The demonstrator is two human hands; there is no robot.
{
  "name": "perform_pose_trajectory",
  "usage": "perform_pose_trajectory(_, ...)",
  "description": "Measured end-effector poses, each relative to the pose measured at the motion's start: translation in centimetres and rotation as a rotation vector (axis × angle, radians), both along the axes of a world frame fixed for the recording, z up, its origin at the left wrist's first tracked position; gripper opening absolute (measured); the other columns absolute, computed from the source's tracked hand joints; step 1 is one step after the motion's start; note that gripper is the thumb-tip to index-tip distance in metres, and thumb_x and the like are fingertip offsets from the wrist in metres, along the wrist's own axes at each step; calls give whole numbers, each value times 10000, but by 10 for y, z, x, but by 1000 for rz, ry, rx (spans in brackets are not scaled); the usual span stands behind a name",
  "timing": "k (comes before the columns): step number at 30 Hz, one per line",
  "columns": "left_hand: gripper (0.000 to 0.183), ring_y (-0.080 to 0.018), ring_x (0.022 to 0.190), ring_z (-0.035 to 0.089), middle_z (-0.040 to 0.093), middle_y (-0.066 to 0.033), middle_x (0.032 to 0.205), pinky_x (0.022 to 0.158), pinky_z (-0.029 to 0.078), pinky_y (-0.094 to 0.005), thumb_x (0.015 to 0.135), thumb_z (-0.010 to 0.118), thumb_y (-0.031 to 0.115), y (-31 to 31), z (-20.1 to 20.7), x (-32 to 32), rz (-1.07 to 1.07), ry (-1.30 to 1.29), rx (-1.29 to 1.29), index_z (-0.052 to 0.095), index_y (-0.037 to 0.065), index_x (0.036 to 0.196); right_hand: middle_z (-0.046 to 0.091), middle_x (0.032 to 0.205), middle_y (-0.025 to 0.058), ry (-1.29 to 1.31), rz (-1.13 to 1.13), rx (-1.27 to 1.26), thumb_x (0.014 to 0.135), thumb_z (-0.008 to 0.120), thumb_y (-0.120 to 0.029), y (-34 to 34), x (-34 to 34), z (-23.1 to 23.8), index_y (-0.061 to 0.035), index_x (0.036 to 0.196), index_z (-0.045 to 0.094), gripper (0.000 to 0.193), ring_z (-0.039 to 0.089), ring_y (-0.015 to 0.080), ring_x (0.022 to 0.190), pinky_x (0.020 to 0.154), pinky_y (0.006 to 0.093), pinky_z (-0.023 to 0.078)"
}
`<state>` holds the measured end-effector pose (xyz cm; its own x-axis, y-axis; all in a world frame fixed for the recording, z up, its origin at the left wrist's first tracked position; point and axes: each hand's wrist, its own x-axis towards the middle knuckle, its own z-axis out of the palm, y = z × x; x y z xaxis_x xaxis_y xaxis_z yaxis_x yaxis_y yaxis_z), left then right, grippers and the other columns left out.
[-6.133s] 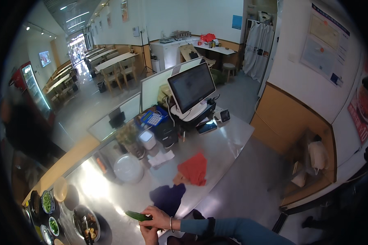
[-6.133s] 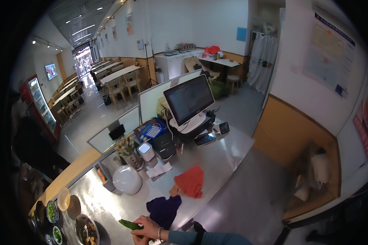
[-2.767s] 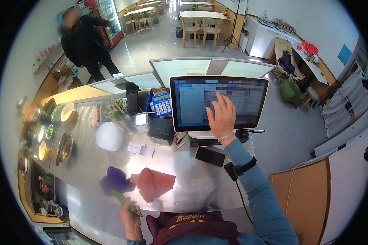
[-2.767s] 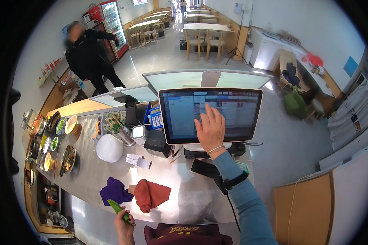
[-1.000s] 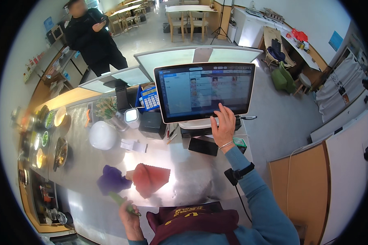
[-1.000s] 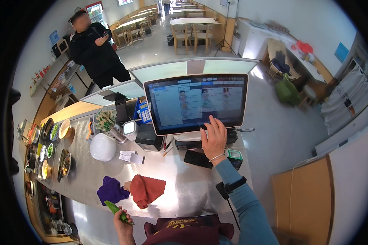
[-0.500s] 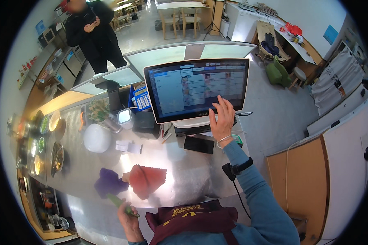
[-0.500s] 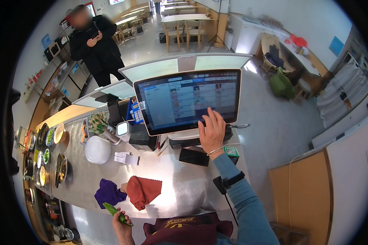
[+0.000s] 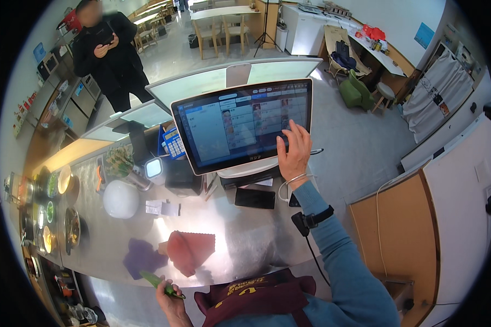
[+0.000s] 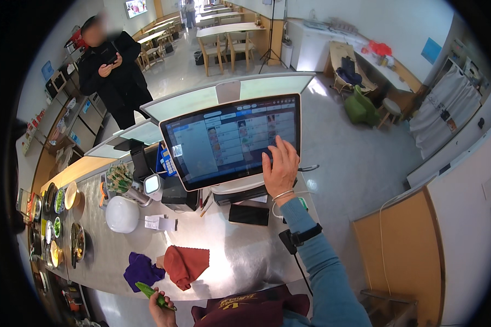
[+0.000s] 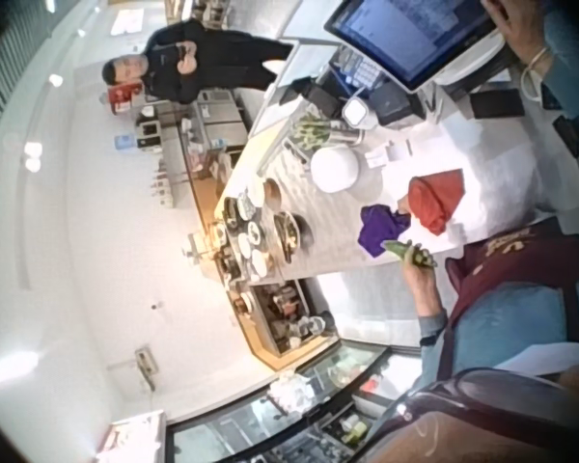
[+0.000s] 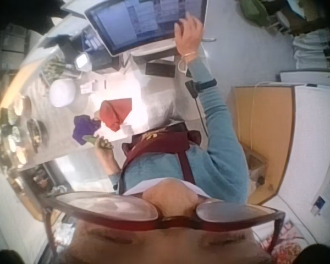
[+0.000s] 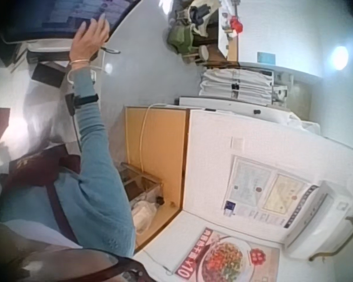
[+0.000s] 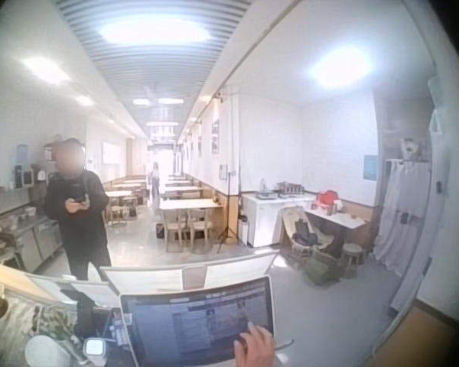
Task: The person assembles a noodle bowl by adding cooked meat, tofu, and a boiled egg into a metal bowl, then adds seaweed from a pot. The person uses tongs and scissors to handle and cut the ingredients.
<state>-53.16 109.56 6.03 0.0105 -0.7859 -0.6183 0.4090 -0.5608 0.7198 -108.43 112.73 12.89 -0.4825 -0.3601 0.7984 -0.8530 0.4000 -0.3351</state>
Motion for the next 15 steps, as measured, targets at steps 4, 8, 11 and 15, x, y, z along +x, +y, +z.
perform_pose_trajectory(4,437,-166,607,548,594,-67,909,480,420,-281,899,619,162,0,1,-1,-1,0,8,495,43,1301,604,1355,170,20,-7,-27,936,661,-192,-4,-5,5,-31,1099,661,229,508,341,1264,1054,462,388)
perform_pose_trajectory(8,437,-170,611,546,595,-70,907,481,414,-282,898,620,159,1,8,-6,14,1,18,495,38,1299,607,1350,169,55,-24,-50,940,655,-186,-10,-17,10,-29,1087,654,215,508,346,1257,1049,469,400)
perform_pose_trajectory(11,435,-172,614,543,595,-73,902,485,410,-284,898,621,158,4,14,-8,12,2,17,495,35,1297,606,1351,170,60,-24,-38,942,651,-185,-14,-27,14,-29,1077,649,207,506,351,1254,1046,473,407)
perform_pose_trajectory(15,432,-173,613,544,595,-79,894,492,407,-282,900,625,156,7,20,-10,17,4,-1,494,26,1291,608,1348,171,62,9,-47,940,653,-188,-11,-29,13,-29,1066,645,203,505,356,1251,1049,476,407)
